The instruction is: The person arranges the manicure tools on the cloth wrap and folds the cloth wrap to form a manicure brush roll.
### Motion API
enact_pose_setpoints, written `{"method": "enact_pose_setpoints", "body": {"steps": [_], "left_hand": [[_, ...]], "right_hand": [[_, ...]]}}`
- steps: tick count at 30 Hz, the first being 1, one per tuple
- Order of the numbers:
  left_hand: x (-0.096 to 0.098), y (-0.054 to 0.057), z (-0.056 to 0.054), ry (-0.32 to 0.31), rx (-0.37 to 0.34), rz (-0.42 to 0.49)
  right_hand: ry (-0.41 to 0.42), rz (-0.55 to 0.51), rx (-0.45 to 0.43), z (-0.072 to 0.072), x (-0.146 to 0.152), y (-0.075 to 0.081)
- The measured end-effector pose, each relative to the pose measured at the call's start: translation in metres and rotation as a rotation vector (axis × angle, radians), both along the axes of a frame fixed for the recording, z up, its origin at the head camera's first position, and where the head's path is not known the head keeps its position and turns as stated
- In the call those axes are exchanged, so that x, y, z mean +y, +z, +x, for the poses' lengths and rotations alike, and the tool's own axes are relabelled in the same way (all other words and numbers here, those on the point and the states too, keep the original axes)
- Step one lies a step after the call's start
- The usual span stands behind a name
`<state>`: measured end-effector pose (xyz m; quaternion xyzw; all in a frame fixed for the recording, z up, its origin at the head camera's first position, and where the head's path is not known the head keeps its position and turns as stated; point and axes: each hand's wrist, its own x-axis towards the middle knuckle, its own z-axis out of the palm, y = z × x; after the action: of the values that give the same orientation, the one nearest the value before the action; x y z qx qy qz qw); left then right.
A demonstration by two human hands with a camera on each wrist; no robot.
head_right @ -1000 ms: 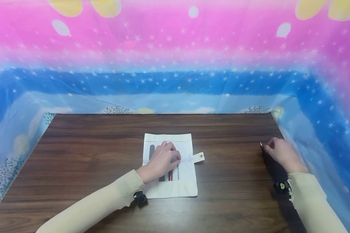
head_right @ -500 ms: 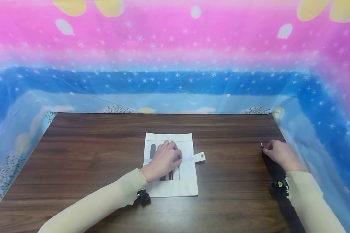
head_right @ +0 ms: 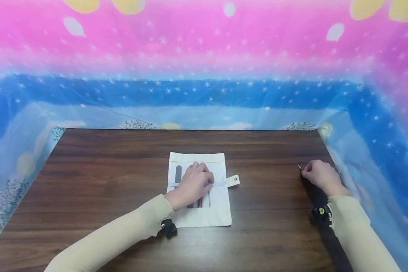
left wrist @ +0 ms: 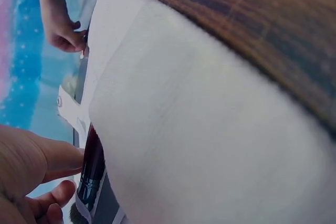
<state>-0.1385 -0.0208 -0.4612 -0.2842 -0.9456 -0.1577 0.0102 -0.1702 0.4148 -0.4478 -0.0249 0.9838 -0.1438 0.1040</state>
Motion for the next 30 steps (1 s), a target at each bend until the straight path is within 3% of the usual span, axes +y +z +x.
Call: {"method": "enact_pose_setpoints", "body": {"steps": [6, 13, 30], "left_hand": [[0.001, -0.001, 0.001, 0.016, 0.003, -0.018], [0.002, -0.001, -0.001, 0.032, 0.040, -0.028], [0.005, 0.001, -0.001, 0.016, -0.030, 0.003]], "right_hand": [[0.024, -0.048, -0.014, 0.005, -0.028, 0.006], [0.068, -0.137, 0.051, 0.005, -0.070, 0.014], [0.097, -0.288, 0.082, -0.012, -0.148, 0.031]]}}
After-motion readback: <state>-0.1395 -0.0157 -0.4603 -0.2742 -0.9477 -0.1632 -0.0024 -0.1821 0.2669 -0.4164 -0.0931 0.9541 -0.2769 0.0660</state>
